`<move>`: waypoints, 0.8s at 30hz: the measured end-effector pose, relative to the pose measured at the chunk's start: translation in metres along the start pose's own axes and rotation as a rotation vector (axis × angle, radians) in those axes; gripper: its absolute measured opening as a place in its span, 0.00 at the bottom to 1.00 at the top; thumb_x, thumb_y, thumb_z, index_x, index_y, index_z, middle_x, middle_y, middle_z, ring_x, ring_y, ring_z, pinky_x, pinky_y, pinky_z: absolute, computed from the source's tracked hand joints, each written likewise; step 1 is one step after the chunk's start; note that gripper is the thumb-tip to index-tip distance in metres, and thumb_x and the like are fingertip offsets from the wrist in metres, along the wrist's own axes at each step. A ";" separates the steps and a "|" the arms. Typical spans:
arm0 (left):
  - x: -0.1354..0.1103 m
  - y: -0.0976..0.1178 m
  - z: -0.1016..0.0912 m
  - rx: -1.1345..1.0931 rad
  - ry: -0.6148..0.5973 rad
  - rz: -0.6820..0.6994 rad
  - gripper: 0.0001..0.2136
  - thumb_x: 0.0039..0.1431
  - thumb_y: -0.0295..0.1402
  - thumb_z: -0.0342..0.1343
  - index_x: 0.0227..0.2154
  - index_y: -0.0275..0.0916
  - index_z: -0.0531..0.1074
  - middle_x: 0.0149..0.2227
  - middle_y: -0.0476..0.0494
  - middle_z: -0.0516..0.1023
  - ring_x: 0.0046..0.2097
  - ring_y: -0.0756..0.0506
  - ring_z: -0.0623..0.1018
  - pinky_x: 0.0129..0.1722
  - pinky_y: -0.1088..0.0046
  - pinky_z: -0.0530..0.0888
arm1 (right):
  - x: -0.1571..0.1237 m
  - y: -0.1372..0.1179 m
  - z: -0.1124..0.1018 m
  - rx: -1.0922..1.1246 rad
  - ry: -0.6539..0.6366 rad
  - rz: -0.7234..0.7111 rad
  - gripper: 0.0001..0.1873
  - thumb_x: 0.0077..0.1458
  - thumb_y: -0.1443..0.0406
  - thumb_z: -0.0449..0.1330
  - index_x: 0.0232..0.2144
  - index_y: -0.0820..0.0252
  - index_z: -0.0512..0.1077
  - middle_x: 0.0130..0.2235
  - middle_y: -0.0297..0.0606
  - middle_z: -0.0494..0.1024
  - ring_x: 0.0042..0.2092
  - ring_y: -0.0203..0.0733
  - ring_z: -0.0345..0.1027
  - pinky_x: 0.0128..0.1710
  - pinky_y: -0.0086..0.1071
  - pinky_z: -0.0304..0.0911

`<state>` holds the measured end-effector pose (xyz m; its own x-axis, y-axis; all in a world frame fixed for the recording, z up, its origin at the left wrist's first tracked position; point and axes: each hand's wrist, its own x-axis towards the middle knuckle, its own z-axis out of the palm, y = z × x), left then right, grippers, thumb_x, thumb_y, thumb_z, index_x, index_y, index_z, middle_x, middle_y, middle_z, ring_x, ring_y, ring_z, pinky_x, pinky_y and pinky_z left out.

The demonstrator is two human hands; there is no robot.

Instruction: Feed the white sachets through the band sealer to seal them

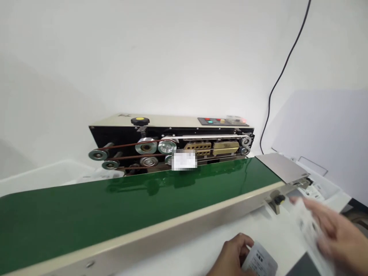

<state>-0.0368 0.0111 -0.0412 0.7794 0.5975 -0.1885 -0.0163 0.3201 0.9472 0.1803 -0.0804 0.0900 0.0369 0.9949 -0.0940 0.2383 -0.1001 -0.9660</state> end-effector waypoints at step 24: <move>0.011 -0.015 -0.007 -0.008 -0.080 0.131 0.23 0.33 0.32 0.67 0.36 0.35 0.69 0.30 0.43 0.79 0.33 0.45 0.76 0.31 0.75 0.67 | 0.209 -0.062 -0.025 0.079 0.525 0.146 0.08 0.50 0.76 0.59 0.25 0.64 0.64 0.15 0.28 0.64 0.14 0.26 0.56 0.09 0.16 0.54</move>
<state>-0.0328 0.0182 -0.0593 0.8178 0.5739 -0.0421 -0.1258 0.2497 0.9601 0.1977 0.1332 0.1363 0.5481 0.8285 -0.1149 0.1215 -0.2148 -0.9691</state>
